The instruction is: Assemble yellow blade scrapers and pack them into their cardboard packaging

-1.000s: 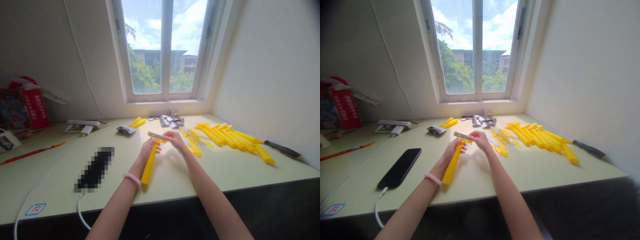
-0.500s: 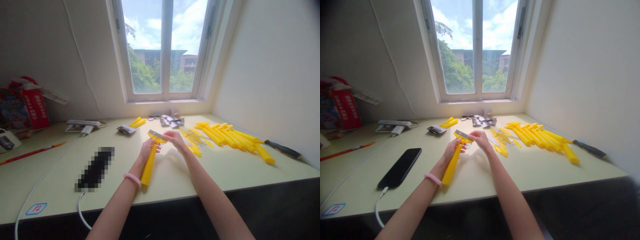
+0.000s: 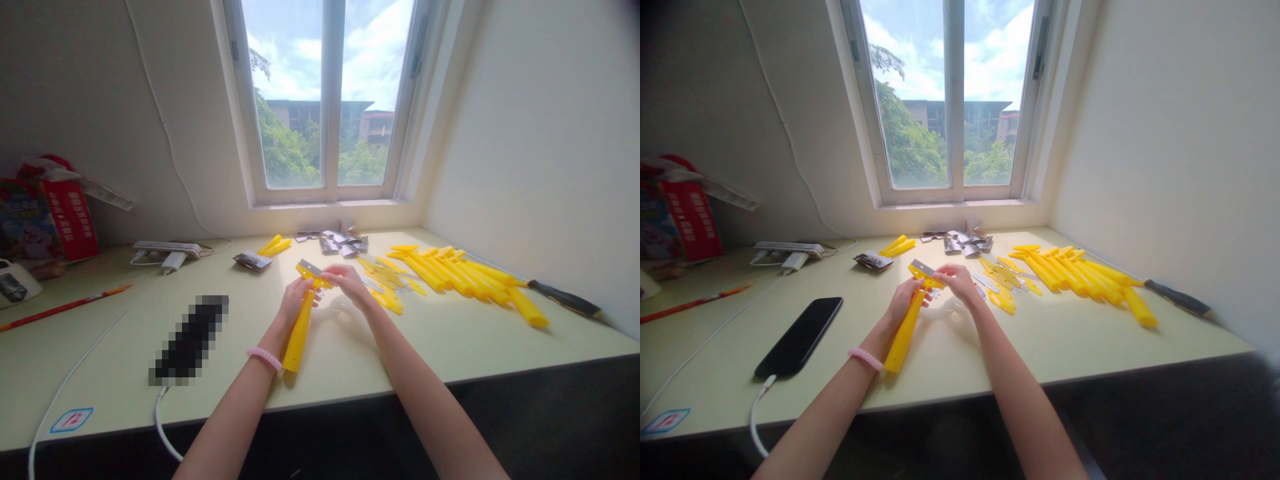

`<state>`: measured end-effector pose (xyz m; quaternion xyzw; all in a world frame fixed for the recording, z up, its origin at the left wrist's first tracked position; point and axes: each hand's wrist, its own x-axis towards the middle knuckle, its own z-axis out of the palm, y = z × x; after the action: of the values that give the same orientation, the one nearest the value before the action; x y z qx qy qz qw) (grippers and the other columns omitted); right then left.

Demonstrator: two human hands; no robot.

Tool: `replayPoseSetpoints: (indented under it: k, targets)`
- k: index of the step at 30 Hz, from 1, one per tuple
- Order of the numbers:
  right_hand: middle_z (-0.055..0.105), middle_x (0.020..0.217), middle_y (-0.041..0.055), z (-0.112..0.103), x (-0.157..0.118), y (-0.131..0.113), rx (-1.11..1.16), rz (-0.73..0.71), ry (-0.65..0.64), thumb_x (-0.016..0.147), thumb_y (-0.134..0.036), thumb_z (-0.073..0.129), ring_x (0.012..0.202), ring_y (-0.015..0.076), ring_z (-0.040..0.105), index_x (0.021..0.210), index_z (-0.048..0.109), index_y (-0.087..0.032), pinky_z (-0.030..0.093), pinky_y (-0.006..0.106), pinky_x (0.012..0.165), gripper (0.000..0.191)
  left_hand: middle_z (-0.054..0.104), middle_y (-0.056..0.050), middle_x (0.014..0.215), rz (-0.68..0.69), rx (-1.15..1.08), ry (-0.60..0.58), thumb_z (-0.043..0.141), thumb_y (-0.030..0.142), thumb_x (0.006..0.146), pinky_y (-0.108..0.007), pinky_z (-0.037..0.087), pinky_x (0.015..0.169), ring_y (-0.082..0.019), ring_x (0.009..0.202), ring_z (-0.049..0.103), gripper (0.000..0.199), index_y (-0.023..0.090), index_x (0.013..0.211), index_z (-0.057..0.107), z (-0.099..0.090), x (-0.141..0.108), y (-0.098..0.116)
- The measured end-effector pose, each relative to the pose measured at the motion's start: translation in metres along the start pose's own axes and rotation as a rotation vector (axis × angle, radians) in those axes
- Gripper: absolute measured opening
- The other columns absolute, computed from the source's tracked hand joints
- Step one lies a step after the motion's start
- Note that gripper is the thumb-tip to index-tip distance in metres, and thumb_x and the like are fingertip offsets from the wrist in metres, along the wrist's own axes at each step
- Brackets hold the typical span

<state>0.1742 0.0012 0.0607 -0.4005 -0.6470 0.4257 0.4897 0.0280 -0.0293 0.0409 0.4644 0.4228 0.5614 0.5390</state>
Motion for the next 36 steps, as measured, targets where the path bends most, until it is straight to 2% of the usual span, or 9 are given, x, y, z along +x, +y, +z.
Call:
replayPoseSetpoints:
  k: [5, 11, 14, 17, 21, 25, 28, 31, 36]
  targets:
    - [0.061, 0.069, 0.0009, -0.006, 0.007, 0.007, 0.232, 0.106, 0.153, 0.056, -0.033, 0.068, 0.061, 0.0117, 0.051, 0.077, 0.063, -0.016, 0.039, 0.027, 0.059, 0.027, 0.061, -0.005, 0.066, -0.016, 0.031, -0.022, 0.054, 0.034, 0.069, -0.025, 0.043, 0.046, -0.013, 0.05, 0.055, 0.026, 0.01, 0.08, 0.057, 0.0, 0.0, -0.001]
    - [0.058, 0.069, -0.0026, -0.012, 0.007, 0.006, 0.581, 0.132, 0.117, 0.053, -0.018, 0.068, 0.066, 0.0132, 0.058, 0.089, 0.052, -0.023, 0.046, 0.029, 0.067, 0.04, 0.06, -0.005, 0.067, -0.026, 0.052, -0.045, 0.054, 0.034, 0.07, -0.024, 0.043, 0.047, -0.013, 0.053, 0.055, 0.026, 0.01, 0.079, 0.057, 0.0, -0.002, 0.0]
    - [0.059, 0.068, -0.0043, -0.011, 0.005, 0.003, 0.65, 0.153, 0.171, 0.052, -0.012, 0.068, 0.067, 0.0141, 0.061, 0.097, 0.047, -0.026, 0.049, 0.031, 0.069, 0.051, 0.06, -0.006, 0.068, -0.033, 0.045, -0.043, 0.055, 0.034, 0.069, -0.024, 0.043, 0.047, -0.013, 0.053, 0.055, 0.026, 0.011, 0.08, 0.057, 0.0, -0.001, -0.001]
    - [0.059, 0.065, -0.0046, -0.01, 0.006, 0.005, 0.605, 0.169, 0.217, 0.057, -0.015, 0.065, 0.065, 0.0144, 0.062, 0.097, 0.047, -0.026, 0.05, 0.033, 0.071, 0.046, 0.06, -0.005, 0.067, -0.045, 0.034, -0.037, 0.056, 0.035, 0.069, -0.024, 0.042, 0.047, -0.013, 0.052, 0.055, 0.027, 0.011, 0.079, 0.058, 0.0, -0.001, -0.001]
    - [0.061, 0.066, 0.0002, -0.011, 0.008, 0.01, 0.499, 0.205, 0.211, 0.06, -0.024, 0.065, 0.068, 0.0172, 0.063, 0.075, 0.053, -0.02, 0.05, 0.034, 0.071, 0.019, 0.06, -0.005, 0.066, -0.055, 0.014, -0.042, 0.057, 0.037, 0.067, -0.024, 0.042, 0.047, -0.013, 0.052, 0.055, 0.029, 0.011, 0.08, 0.058, 0.0, 0.0, -0.003]
    - [0.063, 0.067, 0.0008, -0.007, 0.007, 0.009, 0.455, 0.164, 0.158, 0.052, -0.026, 0.071, 0.072, 0.0165, 0.061, 0.062, 0.056, -0.018, 0.049, 0.031, 0.07, 0.02, 0.061, -0.006, 0.067, -0.046, 0.008, -0.031, 0.057, 0.037, 0.067, -0.025, 0.042, 0.047, -0.013, 0.051, 0.056, 0.028, 0.011, 0.079, 0.058, 0.0, 0.0, -0.003]
    - [0.062, 0.061, -0.0005, -0.003, 0.004, 0.006, 0.307, 0.109, 0.119, 0.05, -0.025, 0.073, 0.063, 0.013, 0.057, 0.057, 0.057, -0.016, 0.046, 0.028, 0.064, 0.02, 0.061, -0.006, 0.067, -0.031, 0.001, -0.019, 0.055, 0.036, 0.068, -0.025, 0.042, 0.047, -0.013, 0.051, 0.055, 0.028, 0.01, 0.08, 0.058, 0.0, 0.001, -0.001]
    - [0.059, 0.053, -0.0014, 0.0, 0.0, 0.002, 0.189, 0.082, 0.1, 0.05, -0.028, 0.073, 0.053, 0.0112, 0.052, 0.057, 0.058, -0.015, 0.042, 0.027, 0.057, 0.021, 0.061, -0.006, 0.066, -0.025, -0.008, -0.015, 0.055, 0.036, 0.067, -0.025, 0.042, 0.047, -0.013, 0.051, 0.055, 0.029, 0.01, 0.08, 0.058, -0.001, 0.001, -0.001]
    - [0.061, 0.06, -0.0002, 0.002, -0.003, -0.003, 0.161, 0.051, 0.045, 0.05, -0.031, 0.072, 0.058, 0.0123, 0.054, 0.065, 0.062, -0.015, 0.042, 0.027, 0.058, 0.024, 0.061, -0.006, 0.066, -0.008, -0.014, -0.012, 0.055, 0.036, 0.066, -0.025, 0.042, 0.047, -0.013, 0.051, 0.056, 0.03, 0.01, 0.081, 0.057, -0.001, 0.001, -0.002]
